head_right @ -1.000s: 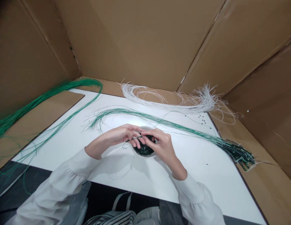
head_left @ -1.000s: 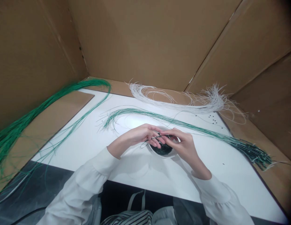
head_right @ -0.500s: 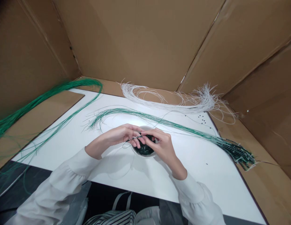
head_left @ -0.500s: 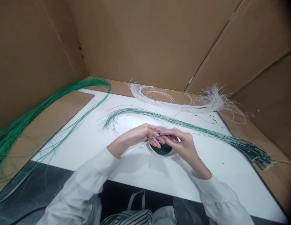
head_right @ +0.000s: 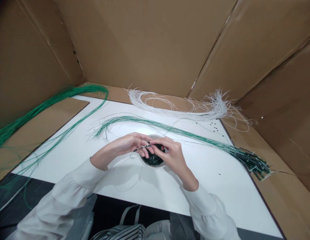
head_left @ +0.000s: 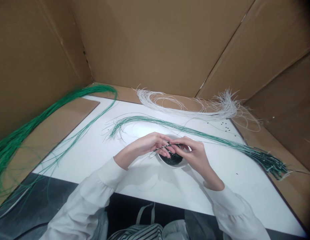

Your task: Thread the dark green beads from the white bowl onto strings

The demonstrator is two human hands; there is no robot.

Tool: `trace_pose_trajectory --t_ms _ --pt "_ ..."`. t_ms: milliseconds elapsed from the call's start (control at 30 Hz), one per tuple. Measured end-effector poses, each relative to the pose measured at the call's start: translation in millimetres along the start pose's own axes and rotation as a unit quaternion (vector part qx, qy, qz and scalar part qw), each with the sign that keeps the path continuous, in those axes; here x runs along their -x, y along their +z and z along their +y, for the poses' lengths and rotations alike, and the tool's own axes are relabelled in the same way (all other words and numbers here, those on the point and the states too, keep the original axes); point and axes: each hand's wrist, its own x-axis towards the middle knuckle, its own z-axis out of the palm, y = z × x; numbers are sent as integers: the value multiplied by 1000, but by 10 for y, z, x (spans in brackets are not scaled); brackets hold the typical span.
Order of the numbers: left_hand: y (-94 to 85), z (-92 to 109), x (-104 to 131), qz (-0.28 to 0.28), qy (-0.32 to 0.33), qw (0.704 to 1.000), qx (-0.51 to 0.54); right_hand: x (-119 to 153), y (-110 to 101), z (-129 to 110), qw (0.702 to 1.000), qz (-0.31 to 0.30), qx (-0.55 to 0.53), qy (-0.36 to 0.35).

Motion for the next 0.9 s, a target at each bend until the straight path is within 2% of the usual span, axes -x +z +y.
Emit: trace_pose_trajectory --t_ms 333,567,733,900 --pt "20 9 7 -11 6 1000 23 -1 6 1 1000 0 -2 -2" --pt "22 8 10 -11 17 1000 -12 2 2 -14 1000 -2 -5 11" --pt "9 -26 1 29 31 995 -85 -9 -30 -22 999 -2 -25 21" --pt "-20 -32 -1 64 42 995 -70 -24 -151 56 995 -5 -88 47"
